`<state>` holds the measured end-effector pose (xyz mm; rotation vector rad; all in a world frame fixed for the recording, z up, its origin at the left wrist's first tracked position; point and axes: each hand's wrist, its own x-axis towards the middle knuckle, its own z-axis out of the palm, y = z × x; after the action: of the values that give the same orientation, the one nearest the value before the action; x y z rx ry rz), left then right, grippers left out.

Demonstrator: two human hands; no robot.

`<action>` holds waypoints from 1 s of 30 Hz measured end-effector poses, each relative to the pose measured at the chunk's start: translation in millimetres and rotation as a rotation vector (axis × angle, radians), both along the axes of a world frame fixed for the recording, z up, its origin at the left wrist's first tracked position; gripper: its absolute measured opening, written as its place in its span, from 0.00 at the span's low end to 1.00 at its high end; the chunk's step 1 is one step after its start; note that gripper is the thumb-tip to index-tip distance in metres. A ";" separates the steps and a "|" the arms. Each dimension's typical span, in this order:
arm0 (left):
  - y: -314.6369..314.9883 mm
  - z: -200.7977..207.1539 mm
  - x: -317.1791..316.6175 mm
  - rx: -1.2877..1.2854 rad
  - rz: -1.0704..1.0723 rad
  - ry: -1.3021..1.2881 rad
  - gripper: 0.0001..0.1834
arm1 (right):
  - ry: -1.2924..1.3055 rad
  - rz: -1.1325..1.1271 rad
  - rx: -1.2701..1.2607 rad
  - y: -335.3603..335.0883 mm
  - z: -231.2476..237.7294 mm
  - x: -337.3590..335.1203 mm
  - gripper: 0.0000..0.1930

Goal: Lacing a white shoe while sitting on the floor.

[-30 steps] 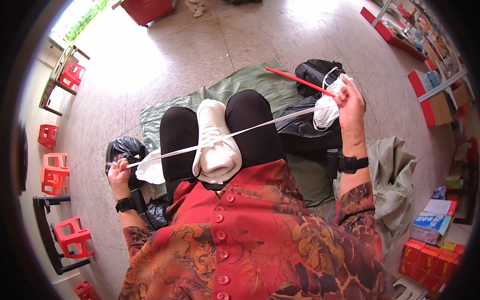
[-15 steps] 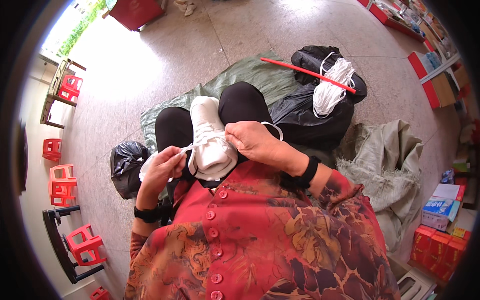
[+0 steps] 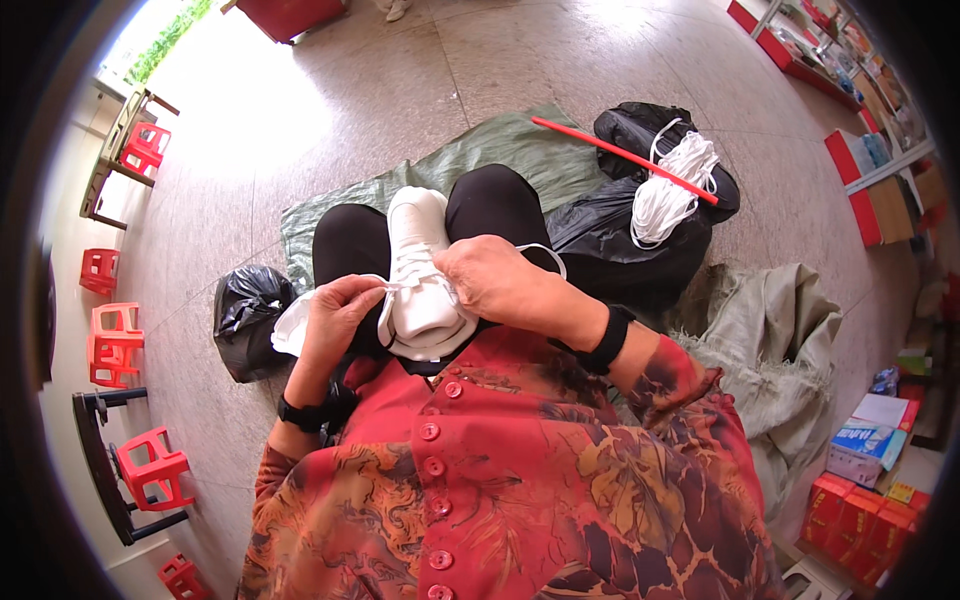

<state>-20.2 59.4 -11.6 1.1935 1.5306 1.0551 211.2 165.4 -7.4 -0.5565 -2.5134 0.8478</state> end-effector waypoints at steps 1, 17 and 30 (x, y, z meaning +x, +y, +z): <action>0.2 0.0 -0.3 0.005 0.003 0.003 0.06 | 0.005 0.012 0.009 1.2 -0.1 -1.1 0.04; -2.0 11.8 -1.8 0.371 -0.078 0.508 0.03 | -0.020 -0.066 -0.237 -12.9 0.9 -1.9 0.06; 2.2 32.2 6.5 0.455 -0.378 1.074 0.05 | 0.006 -0.076 -0.231 -15.3 1.1 -0.9 0.04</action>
<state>-13.7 61.6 20.6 2.5167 1.7161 0.4875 210.3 150.2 -6.2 -0.7175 -2.3876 1.1166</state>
